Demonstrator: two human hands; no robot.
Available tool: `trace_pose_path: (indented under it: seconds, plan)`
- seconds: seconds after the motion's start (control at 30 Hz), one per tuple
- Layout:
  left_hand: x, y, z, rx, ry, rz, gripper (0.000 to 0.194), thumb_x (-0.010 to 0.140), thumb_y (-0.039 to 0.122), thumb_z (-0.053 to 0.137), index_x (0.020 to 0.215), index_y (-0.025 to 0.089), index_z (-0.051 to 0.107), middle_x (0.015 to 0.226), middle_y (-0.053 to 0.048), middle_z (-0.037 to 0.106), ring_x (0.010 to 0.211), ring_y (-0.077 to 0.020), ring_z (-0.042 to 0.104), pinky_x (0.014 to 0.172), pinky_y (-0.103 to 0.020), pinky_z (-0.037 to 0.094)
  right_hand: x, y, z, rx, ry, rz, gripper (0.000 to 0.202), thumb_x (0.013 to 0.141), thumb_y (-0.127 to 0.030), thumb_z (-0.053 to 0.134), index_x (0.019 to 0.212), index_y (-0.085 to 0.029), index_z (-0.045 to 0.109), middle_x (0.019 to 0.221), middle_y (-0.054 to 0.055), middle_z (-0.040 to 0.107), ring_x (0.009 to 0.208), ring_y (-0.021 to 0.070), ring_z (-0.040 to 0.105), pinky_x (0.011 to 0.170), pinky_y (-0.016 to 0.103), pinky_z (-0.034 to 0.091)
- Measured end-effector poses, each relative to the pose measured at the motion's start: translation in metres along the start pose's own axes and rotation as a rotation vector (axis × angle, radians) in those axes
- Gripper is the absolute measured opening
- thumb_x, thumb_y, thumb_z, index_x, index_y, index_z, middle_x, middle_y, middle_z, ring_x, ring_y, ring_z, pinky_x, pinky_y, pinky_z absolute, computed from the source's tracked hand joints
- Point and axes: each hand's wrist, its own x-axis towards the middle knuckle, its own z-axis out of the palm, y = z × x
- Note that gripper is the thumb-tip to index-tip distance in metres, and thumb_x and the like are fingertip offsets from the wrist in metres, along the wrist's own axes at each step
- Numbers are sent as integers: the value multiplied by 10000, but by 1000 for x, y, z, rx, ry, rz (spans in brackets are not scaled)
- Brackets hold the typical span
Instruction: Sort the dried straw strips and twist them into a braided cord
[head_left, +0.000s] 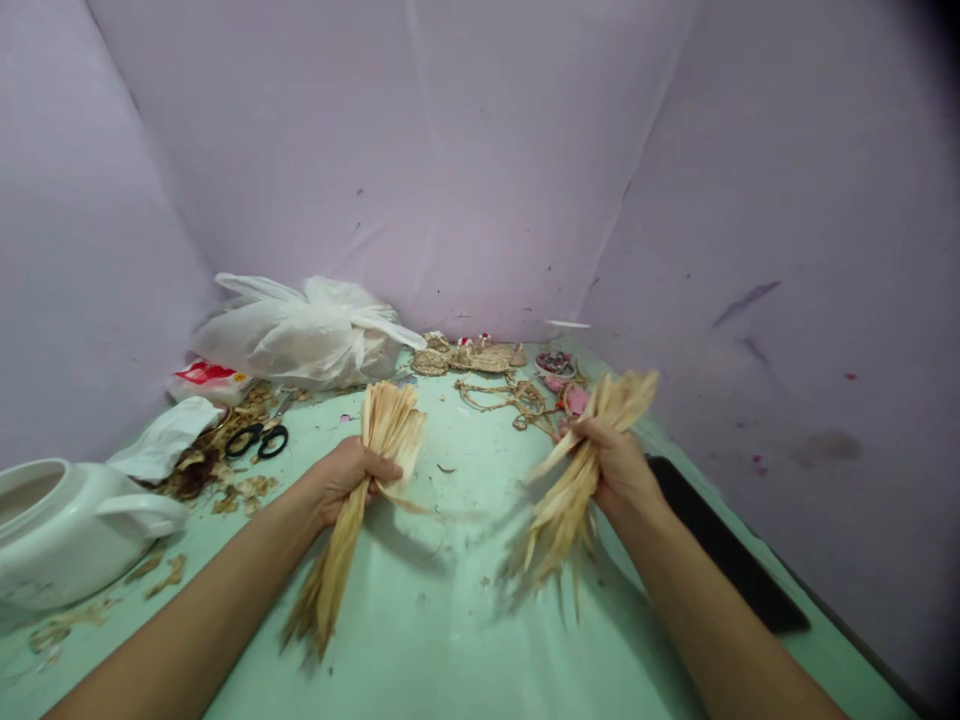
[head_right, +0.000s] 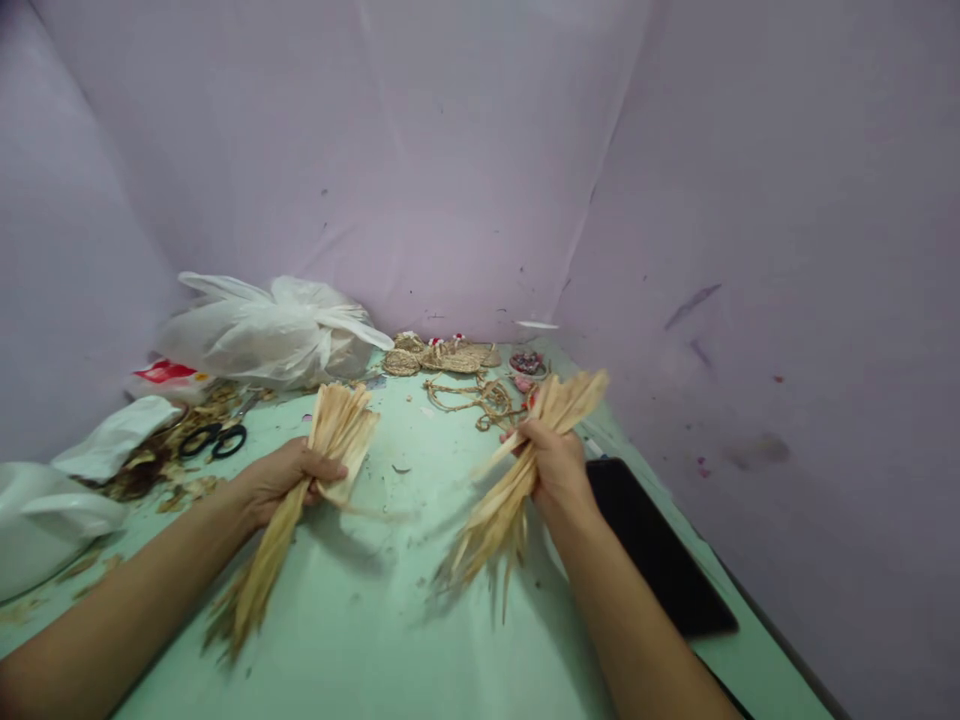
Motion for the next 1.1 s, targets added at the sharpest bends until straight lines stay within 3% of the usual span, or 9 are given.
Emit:
trace_pose_path:
  seconds: [0.1, 0.2, 0.3, 0.37, 0.5, 0.67, 0.77, 0.97, 1.1]
  plan:
    - [-3, 12, -12, 3, -14, -28, 277, 458, 35, 647, 716, 94, 564, 490, -44, 590, 426, -185, 556, 432, -313, 478, 1, -22, -6, 159, -59, 50, 143, 505, -51, 505, 606, -150, 482, 500, -20, 513, 417, 72, 488, 409, 166, 486]
    - [-8, 17, -11, -78, -62, -94, 247, 498, 47, 634, 735, 87, 580, 531, -75, 626, 467, -208, 589, 494, -344, 506, -6, -25, -5, 271, -221, 79, 189, 493, -32, 506, 639, -152, 487, 523, -32, 482, 405, 40, 446, 373, 112, 447]
    - [-13, 10, 7, -143, -95, -190, 190, 522, 68, 626, 708, 75, 588, 517, -81, 621, 459, -199, 586, 496, -328, 506, -25, -4, 6, 229, -417, 213, 282, 513, -42, 562, 771, -154, 538, 560, -38, 492, 420, 41, 455, 389, 126, 454]
    - [-17, 0, 24, -164, -77, -132, 217, 508, 62, 631, 722, 68, 593, 516, -73, 619, 449, -191, 580, 482, -314, 499, -41, 17, 15, 118, -493, 355, 325, 529, -62, 599, 843, -138, 560, 579, -31, 516, 454, 59, 496, 446, 168, 494]
    - [-25, -21, 52, -201, -82, -3, 292, 481, 56, 642, 771, 54, 611, 570, -78, 636, 461, -177, 579, 447, -273, 472, -64, 52, 24, -95, -531, 501, 181, 566, -149, 639, 727, -113, 566, 523, -12, 529, 423, 76, 498, 406, 180, 453]
    - [-29, -31, 60, -156, -64, 84, 318, 446, 112, 679, 754, 58, 620, 577, -82, 638, 493, -212, 589, 449, -297, 462, -71, 61, 19, -194, -668, 336, 321, 540, -270, 722, 784, -113, 584, 605, 4, 577, 476, 77, 498, 368, 150, 367]
    - [-27, -32, 58, -50, -19, 112, 276, 440, 126, 678, 704, 72, 616, 533, -59, 615, 452, -179, 558, 413, -263, 426, -71, 60, 19, -276, -685, 296, 379, 525, -279, 729, 836, -114, 591, 663, 22, 610, 499, 89, 511, 386, 163, 370]
    - [-22, -36, 57, 28, 17, 117, 172, 458, 122, 648, 619, 88, 597, 478, -41, 577, 400, -142, 507, 367, -229, 360, -72, 62, 24, -348, -688, 221, 217, 548, -200, 645, 737, -111, 588, 565, -2, 580, 439, 82, 471, 388, 181, 363]
    - [-22, -39, 63, 69, 92, 146, 102, 457, 88, 611, 542, 113, 561, 434, -1, 530, 373, -119, 466, 362, -226, 359, -74, 67, 27, -467, -602, 92, 155, 519, -125, 554, 673, -131, 576, 532, -22, 559, 444, 99, 463, 411, 206, 383]
